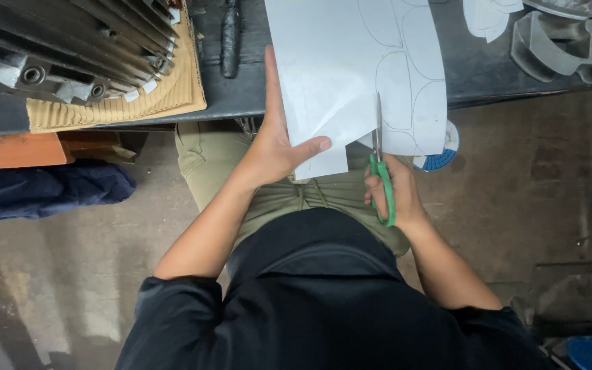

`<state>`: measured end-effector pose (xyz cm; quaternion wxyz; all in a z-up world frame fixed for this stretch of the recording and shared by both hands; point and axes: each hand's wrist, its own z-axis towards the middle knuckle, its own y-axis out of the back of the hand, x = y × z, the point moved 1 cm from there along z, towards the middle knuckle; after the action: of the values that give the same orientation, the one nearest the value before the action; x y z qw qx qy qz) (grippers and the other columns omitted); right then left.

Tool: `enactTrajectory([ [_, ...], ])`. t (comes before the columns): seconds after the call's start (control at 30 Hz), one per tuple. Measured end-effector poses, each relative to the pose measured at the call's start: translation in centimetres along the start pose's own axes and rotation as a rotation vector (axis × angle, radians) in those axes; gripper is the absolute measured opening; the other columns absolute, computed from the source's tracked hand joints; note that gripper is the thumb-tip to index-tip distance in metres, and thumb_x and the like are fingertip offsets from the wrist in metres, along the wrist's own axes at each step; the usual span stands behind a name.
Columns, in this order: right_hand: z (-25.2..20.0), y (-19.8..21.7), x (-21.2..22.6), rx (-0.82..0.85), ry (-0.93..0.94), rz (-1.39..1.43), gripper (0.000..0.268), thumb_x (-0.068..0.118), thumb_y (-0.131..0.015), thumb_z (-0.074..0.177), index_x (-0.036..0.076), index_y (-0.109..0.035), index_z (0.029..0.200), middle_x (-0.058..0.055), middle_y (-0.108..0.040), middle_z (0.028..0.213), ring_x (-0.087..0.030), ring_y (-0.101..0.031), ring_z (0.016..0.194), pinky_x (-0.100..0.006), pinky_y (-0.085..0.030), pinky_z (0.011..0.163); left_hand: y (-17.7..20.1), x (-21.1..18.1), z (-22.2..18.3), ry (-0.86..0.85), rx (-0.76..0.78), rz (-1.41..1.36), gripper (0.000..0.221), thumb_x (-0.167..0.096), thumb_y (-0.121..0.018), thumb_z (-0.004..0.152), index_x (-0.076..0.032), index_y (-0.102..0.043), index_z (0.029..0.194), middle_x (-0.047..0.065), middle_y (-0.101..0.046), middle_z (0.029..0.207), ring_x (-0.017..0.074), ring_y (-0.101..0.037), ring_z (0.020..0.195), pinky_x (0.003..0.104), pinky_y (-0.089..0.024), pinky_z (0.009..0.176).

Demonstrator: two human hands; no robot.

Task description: Using scissors to cut out paper insulation templates from a sheet on a workshop workbench.

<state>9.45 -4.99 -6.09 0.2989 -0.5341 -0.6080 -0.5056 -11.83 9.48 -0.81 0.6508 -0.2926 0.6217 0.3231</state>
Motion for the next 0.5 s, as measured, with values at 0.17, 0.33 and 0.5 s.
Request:
enactTrajectory([
  [0.17, 0.1, 0.3, 0.4, -0.024, 0.016, -0.065, 0.035, 0.038, -0.059, 0.092, 0.006, -0.052, 0.08, -0.003, -0.054, 0.069, -0.013, -0.054, 0.047, -0.026, -0.049, 0.037, 0.2, 0.1, 0.3, -0.019, 0.024, 0.011, 0.115, -0.023, -0.077, 0.103, -0.021, 0.025, 0.157, 0.004, 0.033, 0.167, 0.0261, 0.025, 0.162, 0.051, 0.01, 0.136],
  [0.33, 0.2, 0.3, -0.6, -0.05, 0.04, -0.079, 0.051, 0.056, -0.06, 0.088, 0.007, -0.05, 0.076, -0.001, -0.053, 0.06, -0.011, -0.053, 0.041, -0.026, -0.048, 0.033, 0.3, 0.3, 0.5, -0.039, 0.032, 0.002, 0.114, -0.026, -0.076, 0.102, -0.02, 0.024, 0.157, 0.005, 0.031, 0.168, 0.0253, 0.023, 0.163, 0.049, 0.008, 0.137],
  [0.5, 0.4, 0.0, -1.0, -0.055, 0.019, -0.043, 0.042, 0.043, -0.065, 0.092, 0.007, -0.051, 0.076, -0.001, -0.05, 0.059, -0.013, -0.057, 0.041, -0.027, -0.049, 0.033, 0.6, 1.7, 1.3, -0.21, -0.067, -0.144, 0.11, -0.023, -0.077, 0.107, -0.032, 0.017, 0.162, -0.006, 0.028, 0.172, 0.0245, -0.011, 0.171, 0.052, -0.028, 0.143],
])
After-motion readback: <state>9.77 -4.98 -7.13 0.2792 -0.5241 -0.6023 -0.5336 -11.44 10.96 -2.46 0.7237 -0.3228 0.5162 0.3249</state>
